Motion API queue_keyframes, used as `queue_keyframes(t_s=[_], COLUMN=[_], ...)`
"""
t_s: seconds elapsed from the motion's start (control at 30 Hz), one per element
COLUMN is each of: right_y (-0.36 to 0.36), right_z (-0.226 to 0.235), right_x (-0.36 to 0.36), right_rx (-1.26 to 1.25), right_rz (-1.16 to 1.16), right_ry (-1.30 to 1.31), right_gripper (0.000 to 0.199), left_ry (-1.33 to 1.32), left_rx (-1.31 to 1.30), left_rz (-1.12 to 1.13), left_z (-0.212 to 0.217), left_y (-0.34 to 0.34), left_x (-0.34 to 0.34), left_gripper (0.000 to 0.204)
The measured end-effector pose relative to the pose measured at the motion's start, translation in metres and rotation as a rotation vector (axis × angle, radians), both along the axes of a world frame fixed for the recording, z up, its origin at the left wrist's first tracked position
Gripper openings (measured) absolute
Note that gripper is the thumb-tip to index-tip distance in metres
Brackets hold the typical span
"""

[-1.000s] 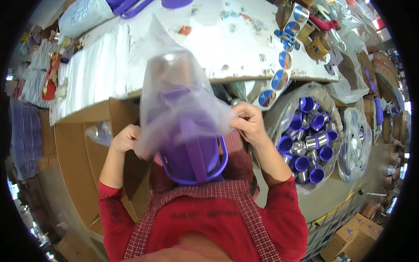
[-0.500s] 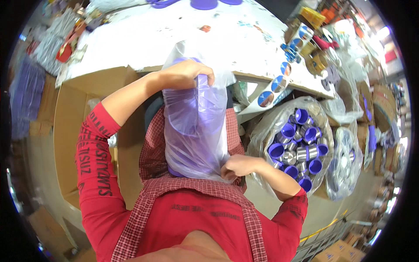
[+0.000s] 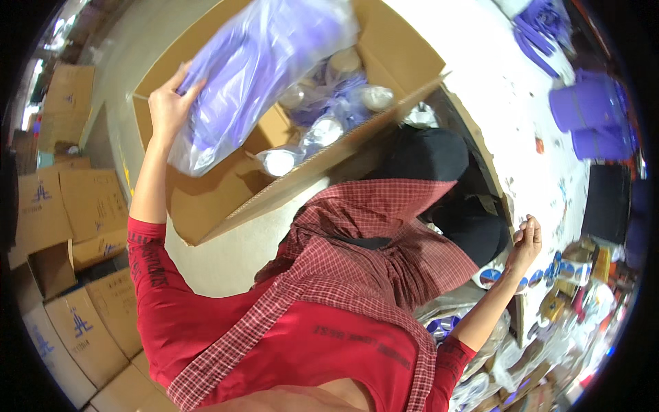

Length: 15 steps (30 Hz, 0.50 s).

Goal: The person assembles purple water bottles by inserting metal cups into the bottle openings, wrapping each with a plastic sleeve, and applying a label. The finished bottles are placed into a cardboard box. The process is repeated for multiple units.

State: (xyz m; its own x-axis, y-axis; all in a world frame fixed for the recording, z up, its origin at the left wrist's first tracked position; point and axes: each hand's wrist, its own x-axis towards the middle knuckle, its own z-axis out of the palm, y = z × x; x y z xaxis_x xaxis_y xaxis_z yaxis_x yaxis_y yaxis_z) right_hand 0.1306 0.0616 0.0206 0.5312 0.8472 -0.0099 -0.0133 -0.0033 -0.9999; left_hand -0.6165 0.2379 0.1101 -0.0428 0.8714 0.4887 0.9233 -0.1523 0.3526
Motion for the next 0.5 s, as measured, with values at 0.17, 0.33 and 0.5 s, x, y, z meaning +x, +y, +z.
queue_keyframes(t_s=[0.17,0.33,0.5], right_y=[0.042,0.030,0.010], right_z=[0.012,0.050,0.053], right_x=[-0.044,-0.062,-0.049], right_rx=[-0.164,-0.323,-0.432], right_rz=[0.010,0.059,-0.085], right_ry=[-0.081,-0.186,-0.277], right_gripper=[0.021,0.021,0.022], left_ry=[0.650,0.346,0.181], left_rx=[-1.012,-1.289,-1.475], left_rz=[0.133,-0.345,-0.266], left_z=[-0.125,-0.327,-0.380], left_y=[0.004,-0.026,-0.036], left_x=[-0.048,0.003,0.000], left_gripper=[0.028,0.036,0.053])
